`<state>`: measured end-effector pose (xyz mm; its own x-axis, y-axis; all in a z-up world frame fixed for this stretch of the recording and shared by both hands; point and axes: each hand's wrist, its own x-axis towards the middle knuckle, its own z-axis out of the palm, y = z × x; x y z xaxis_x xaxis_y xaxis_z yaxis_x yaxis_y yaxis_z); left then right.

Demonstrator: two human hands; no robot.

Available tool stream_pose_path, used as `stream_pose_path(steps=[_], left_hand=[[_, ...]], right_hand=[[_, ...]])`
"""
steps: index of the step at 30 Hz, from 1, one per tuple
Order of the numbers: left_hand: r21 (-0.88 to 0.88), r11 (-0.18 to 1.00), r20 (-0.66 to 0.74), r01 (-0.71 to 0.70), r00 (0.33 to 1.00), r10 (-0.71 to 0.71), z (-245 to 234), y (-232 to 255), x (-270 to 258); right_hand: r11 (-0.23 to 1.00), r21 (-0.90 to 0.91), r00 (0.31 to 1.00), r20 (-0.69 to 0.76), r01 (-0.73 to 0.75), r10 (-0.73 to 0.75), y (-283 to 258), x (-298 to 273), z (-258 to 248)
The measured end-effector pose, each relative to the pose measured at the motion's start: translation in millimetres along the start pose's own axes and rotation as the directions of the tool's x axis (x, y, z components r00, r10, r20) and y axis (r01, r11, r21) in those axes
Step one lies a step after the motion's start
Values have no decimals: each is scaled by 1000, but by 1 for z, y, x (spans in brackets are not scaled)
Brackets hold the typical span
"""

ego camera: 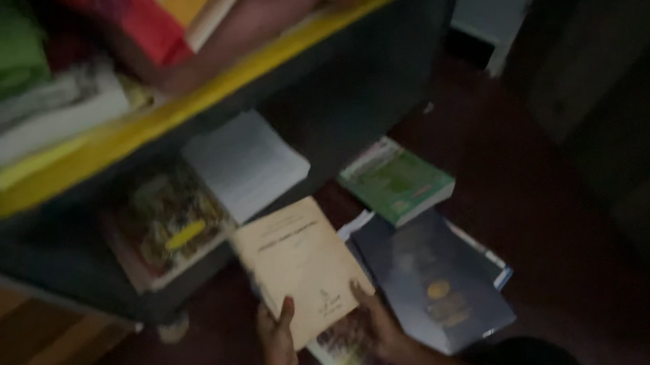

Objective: The person picks up various books, notebooks, and papers from the floor and a shelf, flips through their pages, and rearranges them into organized stacks on a low storage shelf.

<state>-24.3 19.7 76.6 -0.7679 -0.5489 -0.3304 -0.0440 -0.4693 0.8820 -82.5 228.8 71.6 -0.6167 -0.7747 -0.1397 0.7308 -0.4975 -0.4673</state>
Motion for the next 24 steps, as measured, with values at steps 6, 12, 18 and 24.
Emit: stream_pose_path(steps=[6, 12, 18, 24], left_hand=[[-68, 986, -46, 152, 987, -155, 10, -15, 24], [-6, 997, -6, 71, 997, -71, 61, -25, 50], [396, 918, 216, -12, 973, -81, 157, 43, 63], [890, 268, 426, -368, 882, -202, 164, 17, 55]], right_hand=[[970, -224, 751, -655, -89, -83, -20, 17, 48], [878, -473, 704, -598, 77, -383, -50, 37, 20], [769, -586, 671, -465, 256, -577, -170, 105, 1], [890, -455, 746, -579, 38, -328, -231, 190, -67]])
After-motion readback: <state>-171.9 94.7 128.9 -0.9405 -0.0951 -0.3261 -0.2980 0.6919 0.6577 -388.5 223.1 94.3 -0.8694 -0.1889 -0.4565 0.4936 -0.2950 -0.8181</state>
